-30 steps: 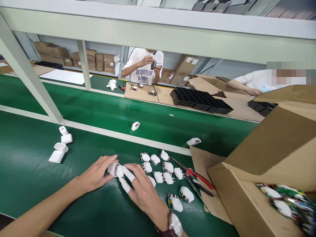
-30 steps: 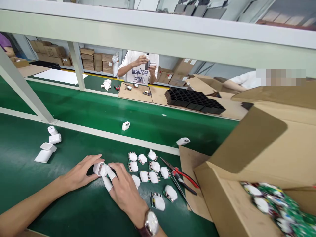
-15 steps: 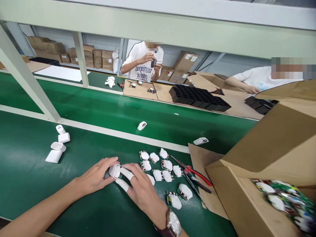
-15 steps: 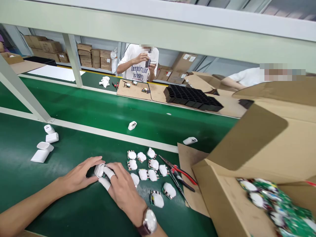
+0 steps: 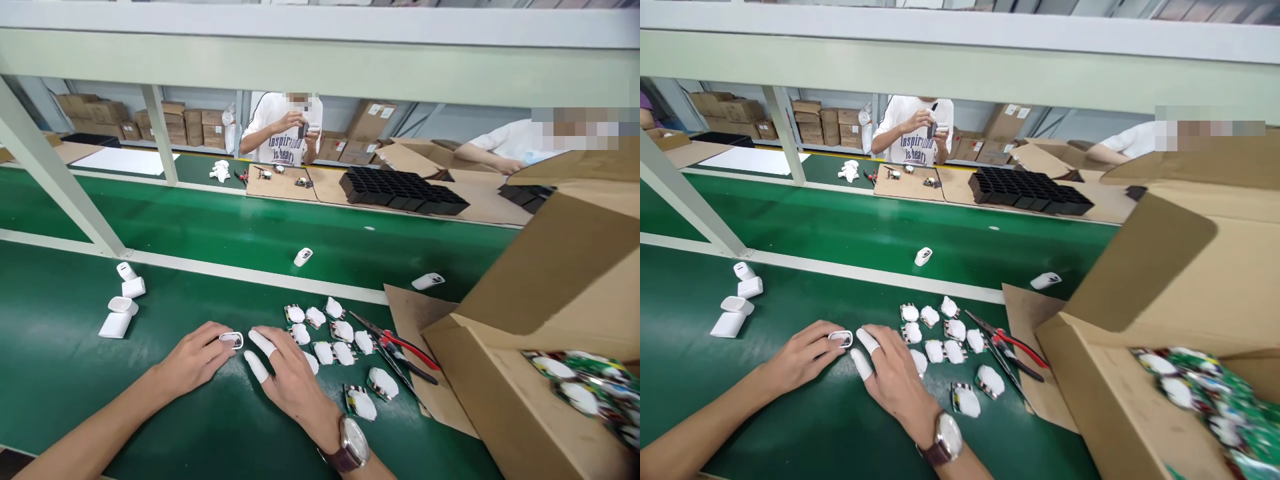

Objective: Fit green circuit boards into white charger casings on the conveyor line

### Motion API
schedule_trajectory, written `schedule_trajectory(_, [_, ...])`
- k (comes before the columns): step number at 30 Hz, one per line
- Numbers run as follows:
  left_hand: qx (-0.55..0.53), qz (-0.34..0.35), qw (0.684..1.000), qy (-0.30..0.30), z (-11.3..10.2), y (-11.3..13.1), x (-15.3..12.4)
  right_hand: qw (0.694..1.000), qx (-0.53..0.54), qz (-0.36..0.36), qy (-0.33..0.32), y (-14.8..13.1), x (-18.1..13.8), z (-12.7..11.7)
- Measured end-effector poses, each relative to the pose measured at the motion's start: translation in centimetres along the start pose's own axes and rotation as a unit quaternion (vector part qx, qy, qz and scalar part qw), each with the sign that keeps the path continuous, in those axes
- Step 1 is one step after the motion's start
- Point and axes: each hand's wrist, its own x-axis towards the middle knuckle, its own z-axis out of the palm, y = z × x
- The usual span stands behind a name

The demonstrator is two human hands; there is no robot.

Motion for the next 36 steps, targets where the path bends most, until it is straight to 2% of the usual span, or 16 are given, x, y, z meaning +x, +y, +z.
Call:
schedule_trajectory(4, [0.022,-0.015,1.000,-0.007,-0.3,0.9,0.5,1.000,-0.023,-0.018,0.007,-0.1,0.3,-0.5])
schedule_trajectory(6, [-0.035,-0.060,0.998,-0.013,-0.5,1.0,0.9,0.999,-0.042,-0.021,0.011,0.2,0.5,-0.9])
schedule_trajectory(7, [-0.092,-0.105,0.990,-0.006,-0.6,1.0,1.2,0.998,-0.061,-0.018,0.013,0.5,0.5,-1.2])
schedule_trajectory(8, [-0.163,-0.166,0.973,0.003,-0.8,0.8,1.5,0.996,-0.085,-0.009,0.014,0.9,0.5,-1.6])
schedule_trajectory(10, [-0.304,-0.288,0.908,0.029,-1.4,0.2,2.4,0.990,-0.142,0.025,0.011,2.3,0.3,-2.3])
schedule_trajectory(11, [-0.345,-0.328,0.878,0.038,-1.8,-0.2,3.1,0.985,-0.166,0.046,0.007,3.2,0.2,-2.6])
schedule_trajectory(12, [-0.348,-0.345,0.870,0.046,-2.3,-0.8,3.9,0.981,-0.185,0.067,0.002,4.0,0.0,-2.8])
schedule_trajectory(16, [-0.142,-0.272,0.946,0.103,-3.9,-4.7,9.7,0.963,-0.243,0.116,-0.019,6.6,-0.5,-2.6])
schedule_trajectory(20, [-0.022,-0.241,0.961,0.133,-3.9,-9.0,17.0,0.957,-0.274,0.094,-0.032,6.9,0.1,-1.3])
schedule_trajectory(23, [0.036,-0.229,0.966,0.115,-3.6,-10.7,19.3,0.966,-0.252,0.044,-0.031,6.3,0.3,-0.5])
schedule_trajectory(25, [0.068,-0.218,0.969,0.097,-4.2,-10.9,18.7,0.971,-0.238,0.020,-0.033,6.0,0.3,-0.1])
schedule_trajectory(28, [0.121,-0.213,0.966,0.085,-7.1,-10.3,15.0,0.977,-0.210,0.005,-0.047,5.8,-0.1,0.5])
schedule_trajectory(32, [0.187,-0.279,0.938,0.090,-14.3,-9.6,7.4,0.988,-0.132,-0.003,-0.074,4.8,-0.3,1.0])
schedule_trajectory(34, [0.201,-0.333,0.917,0.087,-17.9,-10.1,4.0,0.992,-0.106,-0.002,-0.070,4.0,-0.3,1.1])
schedule_trajectory(36, [0.200,-0.386,0.897,0.080,-20.5,-11.0,1.6,0.992,-0.112,0.006,-0.056,3.4,-0.1,1.2])
